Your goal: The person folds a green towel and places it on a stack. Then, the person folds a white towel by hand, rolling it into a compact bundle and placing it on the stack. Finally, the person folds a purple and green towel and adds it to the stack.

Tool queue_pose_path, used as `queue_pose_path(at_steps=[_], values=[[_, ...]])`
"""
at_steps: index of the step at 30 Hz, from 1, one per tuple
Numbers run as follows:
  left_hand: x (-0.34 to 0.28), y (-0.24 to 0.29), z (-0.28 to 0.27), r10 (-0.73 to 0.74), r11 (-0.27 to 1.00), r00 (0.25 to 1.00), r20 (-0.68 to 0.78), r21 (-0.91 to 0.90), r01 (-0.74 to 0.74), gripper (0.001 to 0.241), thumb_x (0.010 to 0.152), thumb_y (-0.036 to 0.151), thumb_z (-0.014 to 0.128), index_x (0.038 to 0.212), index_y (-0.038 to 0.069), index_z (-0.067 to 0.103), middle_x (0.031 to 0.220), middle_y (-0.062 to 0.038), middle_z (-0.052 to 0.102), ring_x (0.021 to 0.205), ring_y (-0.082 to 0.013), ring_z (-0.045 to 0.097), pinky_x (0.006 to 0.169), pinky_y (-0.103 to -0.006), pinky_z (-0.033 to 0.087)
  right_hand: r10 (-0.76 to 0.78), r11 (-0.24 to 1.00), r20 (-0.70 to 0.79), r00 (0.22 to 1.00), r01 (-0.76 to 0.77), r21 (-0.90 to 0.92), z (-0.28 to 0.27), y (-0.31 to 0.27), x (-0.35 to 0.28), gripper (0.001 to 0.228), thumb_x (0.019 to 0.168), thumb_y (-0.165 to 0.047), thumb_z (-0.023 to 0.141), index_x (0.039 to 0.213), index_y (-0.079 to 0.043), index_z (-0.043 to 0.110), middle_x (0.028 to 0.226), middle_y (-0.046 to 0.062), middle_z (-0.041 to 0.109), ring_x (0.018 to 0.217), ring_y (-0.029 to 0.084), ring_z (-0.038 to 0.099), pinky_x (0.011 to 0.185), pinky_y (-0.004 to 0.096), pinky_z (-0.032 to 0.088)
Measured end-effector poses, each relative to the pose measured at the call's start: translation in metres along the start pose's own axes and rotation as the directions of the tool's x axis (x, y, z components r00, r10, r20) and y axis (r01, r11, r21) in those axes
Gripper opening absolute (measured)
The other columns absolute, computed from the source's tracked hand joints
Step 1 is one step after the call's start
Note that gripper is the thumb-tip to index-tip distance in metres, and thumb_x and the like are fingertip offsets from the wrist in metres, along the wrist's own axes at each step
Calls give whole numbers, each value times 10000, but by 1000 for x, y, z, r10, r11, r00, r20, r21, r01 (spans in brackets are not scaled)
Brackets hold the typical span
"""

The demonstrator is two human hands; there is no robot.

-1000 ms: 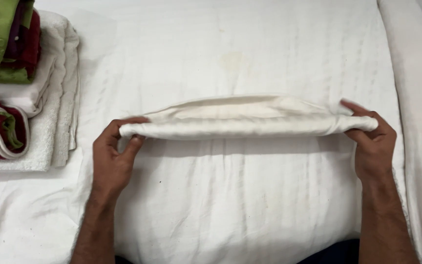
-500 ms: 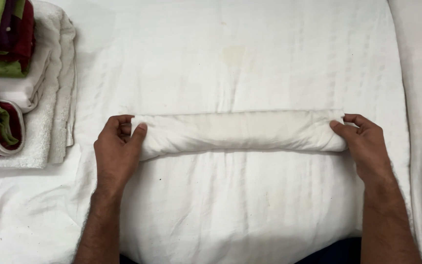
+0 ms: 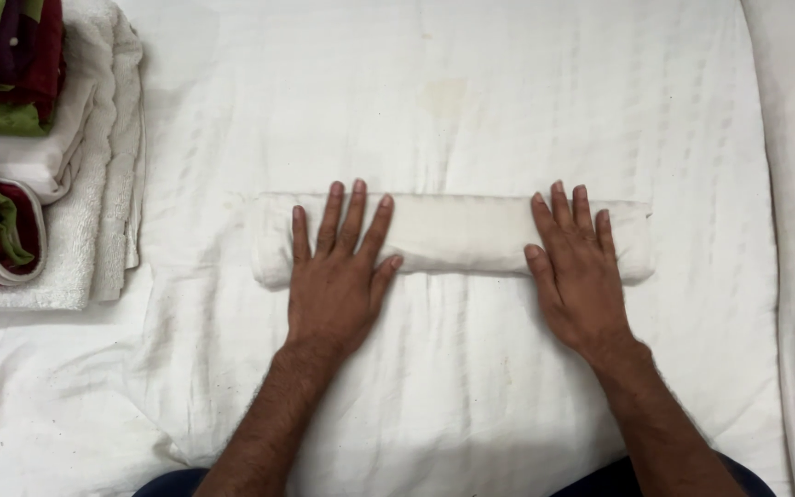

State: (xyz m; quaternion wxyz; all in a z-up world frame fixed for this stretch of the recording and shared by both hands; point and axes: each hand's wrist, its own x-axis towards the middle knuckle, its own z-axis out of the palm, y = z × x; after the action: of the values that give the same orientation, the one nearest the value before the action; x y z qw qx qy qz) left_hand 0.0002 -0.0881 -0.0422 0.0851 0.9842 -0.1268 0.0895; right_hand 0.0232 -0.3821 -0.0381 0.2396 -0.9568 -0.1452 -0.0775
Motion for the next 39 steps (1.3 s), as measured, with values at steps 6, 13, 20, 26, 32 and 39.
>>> queue_pose_path(at_steps=[6,13,20,26,32,39], values=[[-3,-19,-6,-88,996,996,26,-32,89,795,985,637,436,1623,248,164,1700,-96,61,1561,-279,8,1238,-573,-10,104,978,89,991,-86,-189,8,21,-2,626,1094,-415,302,1626,-89,245,1691,190,201,1576,361,111,1250,574,30],[-7,-59,-33,-112,993,977,183,-17,117,974,862,708,493,1627,260,89,1709,-70,17,1538,-272,-26,1217,-530,13,283,949,90,955,-265,-172,-7,43,-2,675,1078,-473,256,1628,-86,202,1708,142,180,1585,339,71,1246,590,-9],[-8,-60,-53,-151,983,942,300,-51,174,915,912,378,637,1651,305,102,1742,12,27,1546,-259,-13,1252,-487,35,194,981,231,953,-192,-31,-25,66,-2,1038,838,-561,571,1630,-93,89,1710,155,60,1570,374,-33,1219,583,-20],[-15,-70,-54,-178,979,968,179,-67,193,795,883,9,653,1583,233,347,1688,-2,280,1563,-226,174,1275,-486,97,260,966,225,939,-251,-67,-40,55,-4,1047,698,-279,868,1576,-215,303,1711,85,153,1592,298,54,1250,544,151],[-12,-79,-67,-288,900,958,7,-341,273,540,792,-29,719,1299,116,601,1372,-92,624,1371,-310,505,1255,-498,271,158,986,-7,987,-157,54,-40,66,-9,524,749,1,775,1238,-105,621,1644,106,462,1585,306,292,1264,518,318],[-10,-83,-71,-357,669,928,-109,-723,172,218,949,7,687,1140,41,587,1265,-150,719,1373,-293,593,1111,-431,517,285,779,-191,939,-111,617,-34,116,-19,180,985,28,714,1162,-1,716,1151,109,725,1215,238,615,1065,397,519]])
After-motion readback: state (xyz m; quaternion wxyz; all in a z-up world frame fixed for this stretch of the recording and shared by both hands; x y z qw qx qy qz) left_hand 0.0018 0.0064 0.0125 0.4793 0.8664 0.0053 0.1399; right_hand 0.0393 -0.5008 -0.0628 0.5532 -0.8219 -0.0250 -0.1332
